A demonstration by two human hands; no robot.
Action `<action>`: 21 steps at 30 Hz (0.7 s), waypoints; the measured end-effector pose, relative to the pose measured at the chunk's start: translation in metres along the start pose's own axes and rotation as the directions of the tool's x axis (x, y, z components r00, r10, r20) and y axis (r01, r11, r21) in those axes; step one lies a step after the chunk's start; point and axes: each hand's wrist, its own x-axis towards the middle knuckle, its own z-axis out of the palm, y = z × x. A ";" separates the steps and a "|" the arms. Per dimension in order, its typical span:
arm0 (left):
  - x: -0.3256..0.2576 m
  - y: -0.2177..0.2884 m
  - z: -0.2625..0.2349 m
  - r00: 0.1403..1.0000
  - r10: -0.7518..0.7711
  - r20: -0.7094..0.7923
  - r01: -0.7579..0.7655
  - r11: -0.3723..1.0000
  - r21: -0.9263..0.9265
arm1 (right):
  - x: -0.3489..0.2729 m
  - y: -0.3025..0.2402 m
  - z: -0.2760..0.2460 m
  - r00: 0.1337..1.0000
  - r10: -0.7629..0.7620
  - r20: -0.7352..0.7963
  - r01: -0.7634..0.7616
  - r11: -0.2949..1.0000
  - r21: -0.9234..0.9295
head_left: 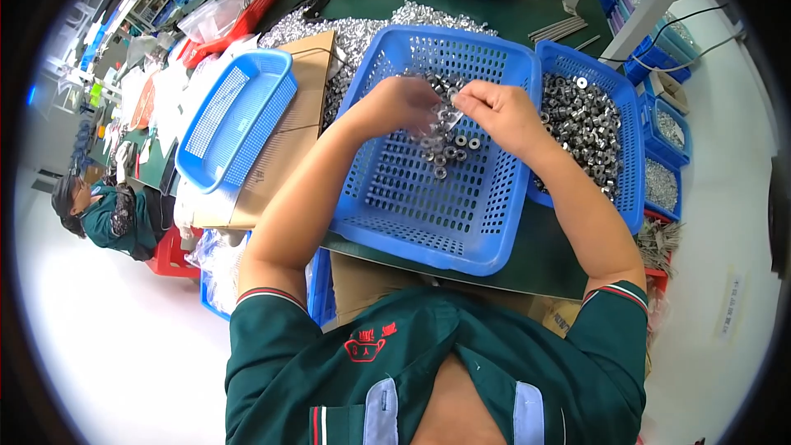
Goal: Pack small metal components into individual plastic bags.
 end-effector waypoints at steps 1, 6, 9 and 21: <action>-0.002 0.001 -0.001 0.999 0.009 0.031 -0.003 0.984 -0.176 | -0.001 0.000 0.000 1.000 0.014 0.015 -0.013 0.999 -0.030; -0.006 0.013 0.004 0.998 0.055 0.039 -0.039 0.942 -0.333 | -0.003 0.000 -0.002 1.000 -0.017 0.026 0.020 0.992 -0.123; -0.007 0.015 0.004 1.000 0.023 -0.010 -0.025 0.913 -0.408 | -0.003 -0.004 -0.002 0.999 -0.002 0.044 0.007 0.994 -0.113; -0.004 0.010 0.013 0.994 -0.029 0.108 0.097 0.702 -0.706 | -0.004 -0.005 -0.001 0.990 -0.144 -0.012 0.137 0.964 -0.228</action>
